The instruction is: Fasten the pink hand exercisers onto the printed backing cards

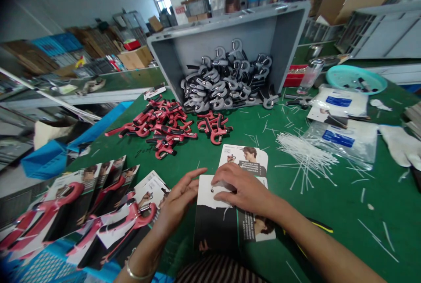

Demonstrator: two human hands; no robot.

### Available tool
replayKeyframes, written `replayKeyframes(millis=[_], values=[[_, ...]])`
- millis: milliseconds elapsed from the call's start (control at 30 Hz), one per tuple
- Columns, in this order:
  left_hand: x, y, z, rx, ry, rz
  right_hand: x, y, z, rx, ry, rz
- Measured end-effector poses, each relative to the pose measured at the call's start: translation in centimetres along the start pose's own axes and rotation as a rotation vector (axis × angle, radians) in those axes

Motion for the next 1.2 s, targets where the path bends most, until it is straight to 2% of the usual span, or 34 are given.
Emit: replayKeyframes(millis=[167, 267, 367, 467, 533, 600, 700, 733, 800, 867, 967, 1100, 1200], values=[[-1.1, 0.6, 0.0, -0.087, -0.166, 0.032, 1.0, -0.2, -1.4, -0.011, 0.296, 0.131], [-0.6, 0.0, -0.5, -0.112, -0.134, 0.001, 0.3, -0.1, -2.5, -0.042, 0.425, 0.224], [0.6, -0.8, -0.7, -0.144, -0.071, 0.006, -0.1, 0.3, -2.9, -0.053, 0.425, 0.238], [1.4, -1.4, -0.9, -0.115, 0.006, 0.044, 0.3, 0.7, -2.1, -0.077, 0.280, 0.168], [1.6, -1.6, -0.8, -0.110, 0.080, 0.061, 0.5, 0.7, -0.8, -0.099, 0.167, 0.118], [1.8, -1.6, -0.5, -0.213, 0.172, 0.055, 0.1, 0.1, 1.2, -0.131, 0.123, 0.107], [2.3, -1.2, 0.2, -0.463, 0.266, -0.001, -2.0, -3.2, 4.7, -0.197, 0.234, 0.121], [2.7, -1.1, 0.4, -0.491, 0.270, 0.001, -3.0, -4.9, 5.6, -0.203, 0.314, 0.113], [3.7, -0.8, 0.4, -0.426, 0.240, 0.047, -5.1, -8.8, 6.6, -0.096, 0.520, 0.130], [4.9, -0.5, 0.0, -0.303, 0.198, 0.115, -7.2, -12.9, 6.4, 0.119, 0.742, 0.133], [6.3, 0.0, -0.8, -0.241, 0.163, 0.172, -9.6, -17.8, 5.1, 0.227, 0.805, 0.138], [7.4, 0.5, -1.5, -0.378, 0.191, 0.145, -11.5, -20.2, 4.3, 0.291, 0.836, 0.116], [8.1, 0.3, -2.4, -0.415, 0.215, 0.133, -11.9, -19.8, 5.6, 0.293, 0.853, 0.092]])
Point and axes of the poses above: each hand's wrist, its own y-axis away from the middle knuckle, its own z-axis out of the back of the hand, x = y × z, the point moved 1 cm from there along -y, towards the middle knuckle, and after that the axes turned 14 degrees about -y, right-handed, at the moved point
